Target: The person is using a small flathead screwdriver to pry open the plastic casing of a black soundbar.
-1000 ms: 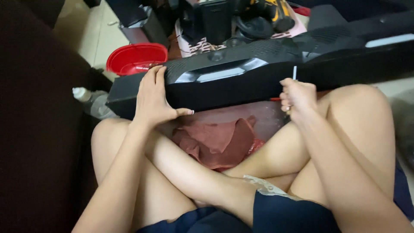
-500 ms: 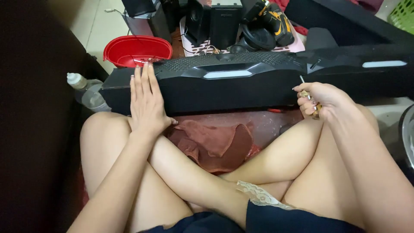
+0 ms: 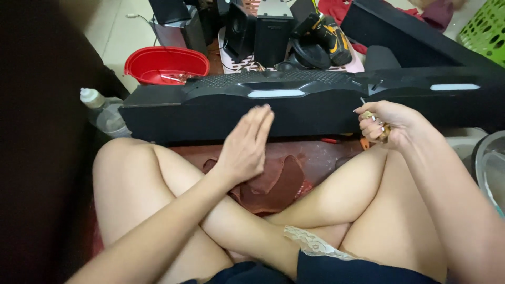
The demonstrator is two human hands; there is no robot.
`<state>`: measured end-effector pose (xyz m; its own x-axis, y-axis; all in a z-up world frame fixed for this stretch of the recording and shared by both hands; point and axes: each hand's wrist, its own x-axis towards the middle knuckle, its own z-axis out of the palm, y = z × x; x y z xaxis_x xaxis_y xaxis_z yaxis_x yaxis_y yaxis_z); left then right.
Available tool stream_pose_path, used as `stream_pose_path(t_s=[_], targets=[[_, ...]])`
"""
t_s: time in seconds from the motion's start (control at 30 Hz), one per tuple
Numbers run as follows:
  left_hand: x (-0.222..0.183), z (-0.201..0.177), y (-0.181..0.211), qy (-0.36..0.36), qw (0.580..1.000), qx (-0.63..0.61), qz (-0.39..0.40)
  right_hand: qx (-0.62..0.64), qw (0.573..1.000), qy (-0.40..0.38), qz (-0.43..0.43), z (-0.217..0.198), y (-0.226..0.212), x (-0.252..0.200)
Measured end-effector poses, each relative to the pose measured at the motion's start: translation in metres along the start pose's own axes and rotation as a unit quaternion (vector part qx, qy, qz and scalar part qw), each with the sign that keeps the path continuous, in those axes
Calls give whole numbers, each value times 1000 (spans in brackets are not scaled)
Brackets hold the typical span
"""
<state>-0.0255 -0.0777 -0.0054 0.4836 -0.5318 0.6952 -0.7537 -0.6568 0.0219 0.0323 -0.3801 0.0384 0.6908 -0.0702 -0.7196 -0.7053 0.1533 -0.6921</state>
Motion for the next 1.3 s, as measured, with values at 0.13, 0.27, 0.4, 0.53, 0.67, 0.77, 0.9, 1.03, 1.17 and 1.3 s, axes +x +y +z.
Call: stream_pose_path(t_s=[0.13, 0.27, 0.4, 0.53, 0.67, 0.77, 0.9, 1.03, 1.17, 1.3], targets=[[0, -3, -22, -71, 989, 108, -71, 4, 999, 44, 3, 8, 0, -10], [9, 5, -40, -122, 977, 174, -13, 33, 999, 14, 2, 2, 5, -5], [20, 16, -44, -210, 958, 183, -66, -62, 994, 53, -74, 31, 11, -43], [34, 3, -33, -191, 971, 122, -72, -74, 992, 52, -90, 27, 20, -40], [73, 26, -40, -225, 967, 78, -88, -30, 992, 17, -119, 24, 29, -43], [112, 75, -69, -309, 945, 55, -90, -18, 991, 5, -133, 20, 25, -49], [139, 96, -89, -408, 898, -28, -164, 8, 989, -19, -145, 15, 15, -54], [152, 47, -65, -415, 884, -86, -199, 63, 982, -18, -175, 4, 18, -35], [157, 45, -64, -425, 881, -73, -196, 44, 976, 40, -210, 16, 26, -47], [157, 52, -67, -427, 878, -79, -203, 50, 971, 55, -226, 18, 30, -45]])
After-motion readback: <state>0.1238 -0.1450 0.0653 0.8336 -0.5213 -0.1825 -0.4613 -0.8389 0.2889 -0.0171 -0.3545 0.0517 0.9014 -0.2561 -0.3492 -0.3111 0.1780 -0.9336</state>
